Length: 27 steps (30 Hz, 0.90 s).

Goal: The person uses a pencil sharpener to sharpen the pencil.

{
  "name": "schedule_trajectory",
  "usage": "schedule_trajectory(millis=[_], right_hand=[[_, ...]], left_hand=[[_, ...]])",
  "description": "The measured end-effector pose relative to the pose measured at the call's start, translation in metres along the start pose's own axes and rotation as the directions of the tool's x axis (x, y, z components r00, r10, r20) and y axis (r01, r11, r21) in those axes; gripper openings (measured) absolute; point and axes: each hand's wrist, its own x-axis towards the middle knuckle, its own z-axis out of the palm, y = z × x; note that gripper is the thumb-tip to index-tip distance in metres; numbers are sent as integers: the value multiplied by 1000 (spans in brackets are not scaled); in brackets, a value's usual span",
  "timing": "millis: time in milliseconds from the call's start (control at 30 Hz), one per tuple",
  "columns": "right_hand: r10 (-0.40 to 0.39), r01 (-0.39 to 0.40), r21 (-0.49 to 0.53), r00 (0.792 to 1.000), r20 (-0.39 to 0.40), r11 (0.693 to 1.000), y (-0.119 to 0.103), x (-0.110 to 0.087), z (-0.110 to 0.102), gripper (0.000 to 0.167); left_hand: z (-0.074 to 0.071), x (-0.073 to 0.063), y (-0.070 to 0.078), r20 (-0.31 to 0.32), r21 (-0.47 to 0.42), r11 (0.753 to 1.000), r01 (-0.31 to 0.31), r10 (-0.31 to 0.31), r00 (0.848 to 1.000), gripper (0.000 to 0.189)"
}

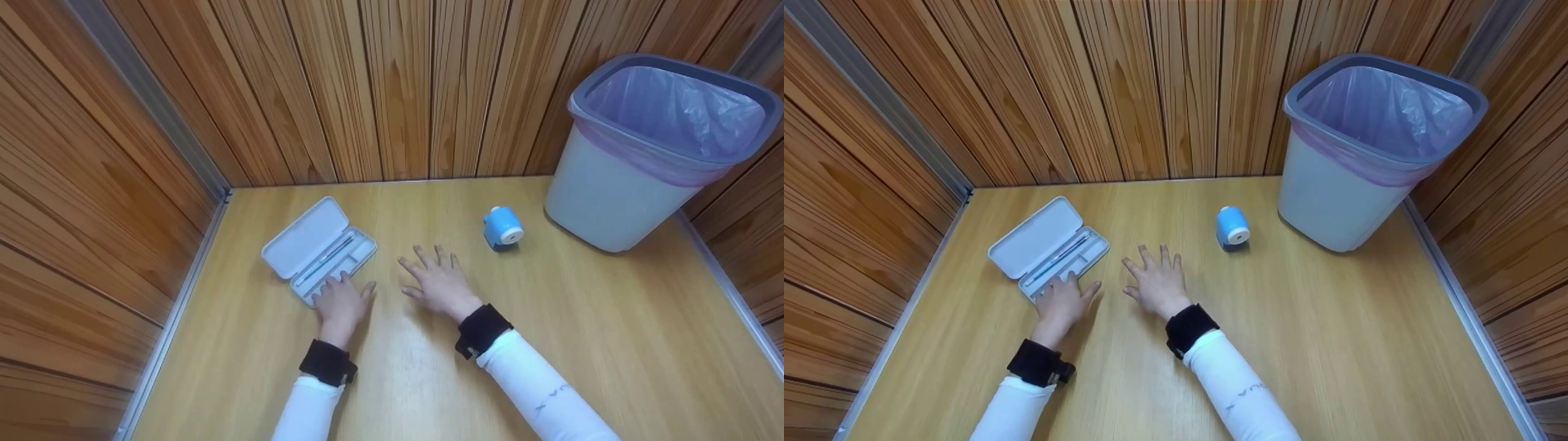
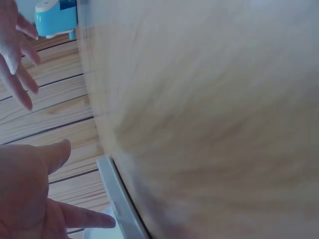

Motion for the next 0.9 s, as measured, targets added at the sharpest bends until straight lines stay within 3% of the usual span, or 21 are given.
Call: schedule_trajectory(millis=[267, 500, 900], right_hand=[[-39, 40, -48, 999, 22, 998, -13, 3, 7, 59], [-99, 99, -7, 995, 22, 995, -25, 7, 9, 54], [-105, 107, -16, 989, 105, 994, -31, 12, 18, 50]], left_hand=[[6, -6, 7, 1, -33, 999, 30, -30, 1000, 89], [8, -7, 10, -9, -53, 998, 28, -29, 1000, 88], [-2, -12, 3, 137, -67, 994, -83, 92, 986, 94]])
